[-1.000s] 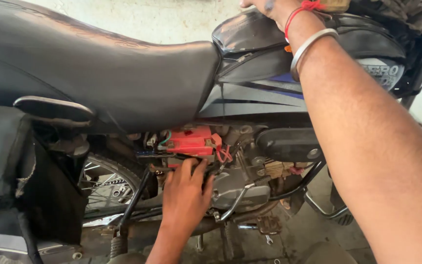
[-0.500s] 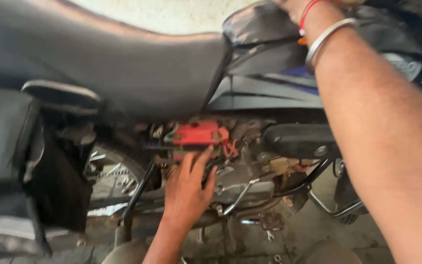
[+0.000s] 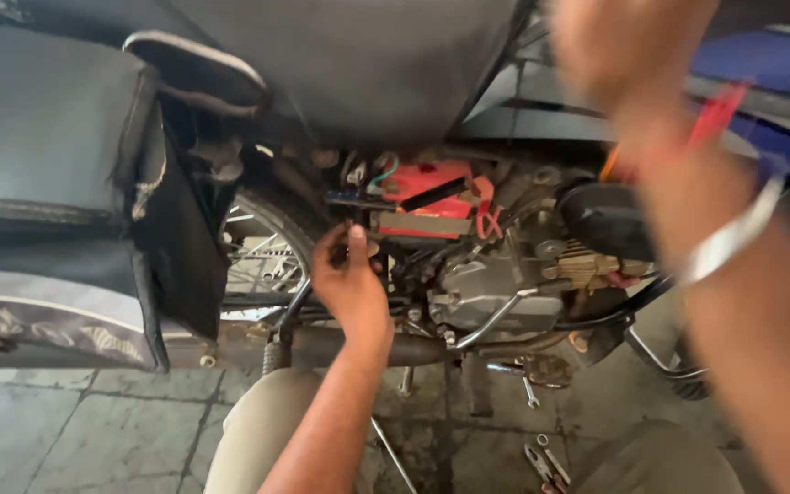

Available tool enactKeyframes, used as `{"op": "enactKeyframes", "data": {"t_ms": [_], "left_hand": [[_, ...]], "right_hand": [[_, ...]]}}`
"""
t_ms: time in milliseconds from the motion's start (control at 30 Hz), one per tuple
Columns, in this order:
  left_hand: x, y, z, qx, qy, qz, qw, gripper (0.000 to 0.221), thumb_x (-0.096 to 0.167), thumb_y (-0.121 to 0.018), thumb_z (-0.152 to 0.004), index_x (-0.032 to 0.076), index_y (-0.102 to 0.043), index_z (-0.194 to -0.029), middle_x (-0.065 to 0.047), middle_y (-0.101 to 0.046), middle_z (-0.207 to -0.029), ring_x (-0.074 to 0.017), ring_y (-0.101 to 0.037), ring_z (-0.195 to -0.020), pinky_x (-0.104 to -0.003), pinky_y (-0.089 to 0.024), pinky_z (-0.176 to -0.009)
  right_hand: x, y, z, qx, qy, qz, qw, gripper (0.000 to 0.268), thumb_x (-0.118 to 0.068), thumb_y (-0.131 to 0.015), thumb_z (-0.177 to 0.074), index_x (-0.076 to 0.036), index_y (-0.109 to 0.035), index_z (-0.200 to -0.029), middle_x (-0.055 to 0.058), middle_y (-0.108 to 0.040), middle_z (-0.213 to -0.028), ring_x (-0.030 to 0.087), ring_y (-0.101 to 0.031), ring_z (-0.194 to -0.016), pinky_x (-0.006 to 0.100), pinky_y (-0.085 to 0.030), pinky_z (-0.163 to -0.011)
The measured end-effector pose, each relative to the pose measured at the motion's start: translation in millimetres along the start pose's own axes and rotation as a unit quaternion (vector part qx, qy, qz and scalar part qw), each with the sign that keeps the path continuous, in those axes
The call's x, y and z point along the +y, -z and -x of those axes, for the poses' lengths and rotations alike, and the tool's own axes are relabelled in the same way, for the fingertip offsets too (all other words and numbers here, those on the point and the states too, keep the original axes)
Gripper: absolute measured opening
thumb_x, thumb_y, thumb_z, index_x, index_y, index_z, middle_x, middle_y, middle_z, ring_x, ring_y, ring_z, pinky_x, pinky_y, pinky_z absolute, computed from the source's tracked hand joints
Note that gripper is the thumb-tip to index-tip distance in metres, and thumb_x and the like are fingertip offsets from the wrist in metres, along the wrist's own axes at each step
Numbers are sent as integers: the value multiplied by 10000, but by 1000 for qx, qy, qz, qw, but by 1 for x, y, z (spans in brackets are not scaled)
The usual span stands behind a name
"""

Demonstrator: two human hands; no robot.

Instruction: The recorder is replacing a fuse on a motorcycle.

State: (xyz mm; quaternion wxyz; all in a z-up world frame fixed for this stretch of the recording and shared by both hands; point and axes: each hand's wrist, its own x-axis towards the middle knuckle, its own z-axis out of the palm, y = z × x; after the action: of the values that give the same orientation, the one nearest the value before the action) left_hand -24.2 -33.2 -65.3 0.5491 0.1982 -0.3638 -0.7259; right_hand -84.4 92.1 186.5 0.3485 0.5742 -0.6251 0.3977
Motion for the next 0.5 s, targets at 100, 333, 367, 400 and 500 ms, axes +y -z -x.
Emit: {"op": "enactKeyframes", "data": {"t_ms": [100,333,367,400,500], "left_hand": [[-7,3,-12,-3,5,-36,999,192,114,-714,-953,11,-672,-1110,-50,-683,-892,-114,-639,-716,-253,-481,-582],[-9,3,-32,-10,90,40,995,62,-33,-697,-912,-20,-688,-972,-82,-710,-811,-134,-628,-630,-269,-510,-613],[-11,3,-34,-10,90,41,995,62,-33,-697,-912,-20,-688,-972,-82,-710,-811,-134,-628,-630,-269,-510,-613],[-13,3,-37,-5,107,43,993,55,-42,-700,-910,-23,-691,-960,-85,-699,-808,-138,-617,-628,-276,-500,-611],[-18,3,-40,13,107,43,993,80,-68,-705,-889,-21,-690,-951,-74,-691,-835,-128,-611,-668,-278,-504,-629]], "right_hand": [[-41,-19,38,19,75,-26,997,66,-31,-707,-960,-27,-641,-967,118,-680,-1033,241,-660,-980,357,-516,-876],[-64,-77,96,-19,7,169,985,220,-129,-781,-856,-81,-690,-1050,64,-680,-1173,304,-559,-1169,482,-365,-1027],[-60,-82,101,-18,8,169,985,220,-129,-781,-856,-81,-690,-1050,64,-680,-1173,304,-559,-1169,482,-365,-1027],[-57,-87,106,-20,-1,197,980,257,-155,-774,-865,-81,-686,-1094,73,-658,-1216,312,-528,-1211,498,-345,-1043],[-45,-102,122,-30,-20,227,973,302,-195,-769,-881,-80,-691,-1149,93,-631,-1227,327,-497,-1230,511,-319,-1031]]}}
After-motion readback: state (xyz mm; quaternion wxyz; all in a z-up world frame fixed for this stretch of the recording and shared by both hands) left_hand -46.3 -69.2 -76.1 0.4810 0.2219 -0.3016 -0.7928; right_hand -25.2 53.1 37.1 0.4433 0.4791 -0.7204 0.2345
